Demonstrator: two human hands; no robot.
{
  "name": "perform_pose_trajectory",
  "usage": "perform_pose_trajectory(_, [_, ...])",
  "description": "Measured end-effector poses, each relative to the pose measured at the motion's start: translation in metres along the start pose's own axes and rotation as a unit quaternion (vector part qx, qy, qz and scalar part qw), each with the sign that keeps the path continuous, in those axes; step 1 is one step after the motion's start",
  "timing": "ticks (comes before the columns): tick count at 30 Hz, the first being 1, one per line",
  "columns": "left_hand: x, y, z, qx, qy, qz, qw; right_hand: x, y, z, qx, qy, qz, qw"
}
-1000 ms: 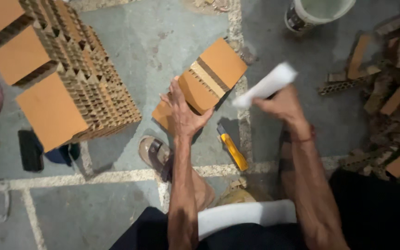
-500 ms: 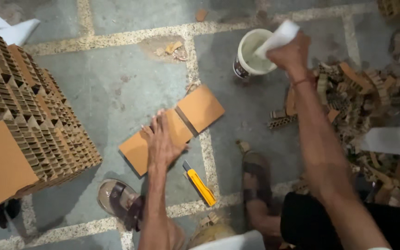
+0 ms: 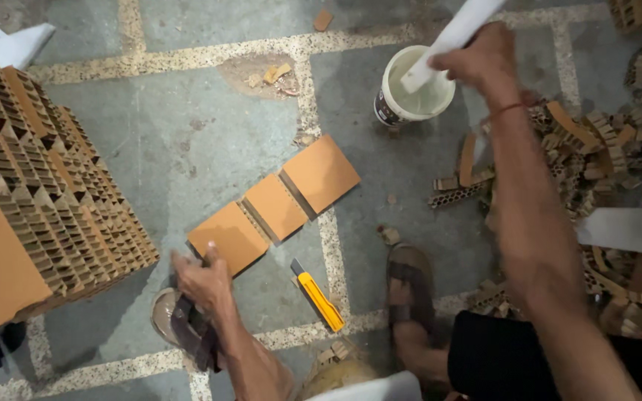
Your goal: The person assembles small cardboard boxes by applying glue to the edges of flat cardboard pieces using a white foam applicator. They then fold the glued pieces into a rectangular frame and secure the structure with a rubber band. The process is repeated for multiple units.
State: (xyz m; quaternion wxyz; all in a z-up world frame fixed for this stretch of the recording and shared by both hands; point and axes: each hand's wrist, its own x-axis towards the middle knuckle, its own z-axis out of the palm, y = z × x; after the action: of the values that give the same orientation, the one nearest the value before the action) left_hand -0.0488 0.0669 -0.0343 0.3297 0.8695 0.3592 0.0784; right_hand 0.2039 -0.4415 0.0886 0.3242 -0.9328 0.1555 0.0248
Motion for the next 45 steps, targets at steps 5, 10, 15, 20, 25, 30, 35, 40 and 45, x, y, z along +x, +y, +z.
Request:
perform_pose_trajectory(5, [-0.009,-0.005,0.007,0.095,-0.041,0.026,0.994,-0.018,-0.003,-0.011,0.067,-0.014,0.054,0.996])
perform_pose_trajectory(10, [-0.024,-0.007,0.012,-0.007,-0.009,0.08,0.997,-0.023,0.035,0.015,0.103,-0.174,0.022,0.979])
perform_pose_trajectory(15, [-0.027,-0.017,0.03,-0.027,0.02,0.013,0.999,-0.112,-0.004,0.009,0.282,-0.18,0.06,0.941])
perform_pose_trajectory(20, [-0.03,-0.021,0.035,-0.058,0.038,0.008,0.998,-0.197,-0.032,0.101,0.341,-0.168,-0.017,0.925])
perform_pose_trajectory(25, [-0.031,-0.017,0.033,-0.106,0.041,-0.04,0.993,-0.234,-0.044,0.171,0.068,0.015,-0.283,0.957])
perform_pose_trajectory(30, [-0.034,-0.024,0.039,-0.122,0.014,-0.06,0.991,-0.241,-0.069,0.183,0.02,0.031,-0.259,0.965])
perform_pose_trajectory(35, [-0.04,-0.04,0.063,-0.123,0.08,0.019,0.989,-0.224,-0.07,0.198,0.033,0.031,-0.273,0.961])
perform_pose_trajectory(40, [-0.039,-0.029,0.055,-0.112,-0.002,-0.118,0.987,-0.166,-0.057,0.255,0.146,0.108,-0.344,0.921])
perform_pose_trajectory(45, [-0.037,-0.021,0.044,-0.101,0.012,-0.094,0.99,-0.123,-0.066,0.254,-0.067,0.054,-0.299,0.95])
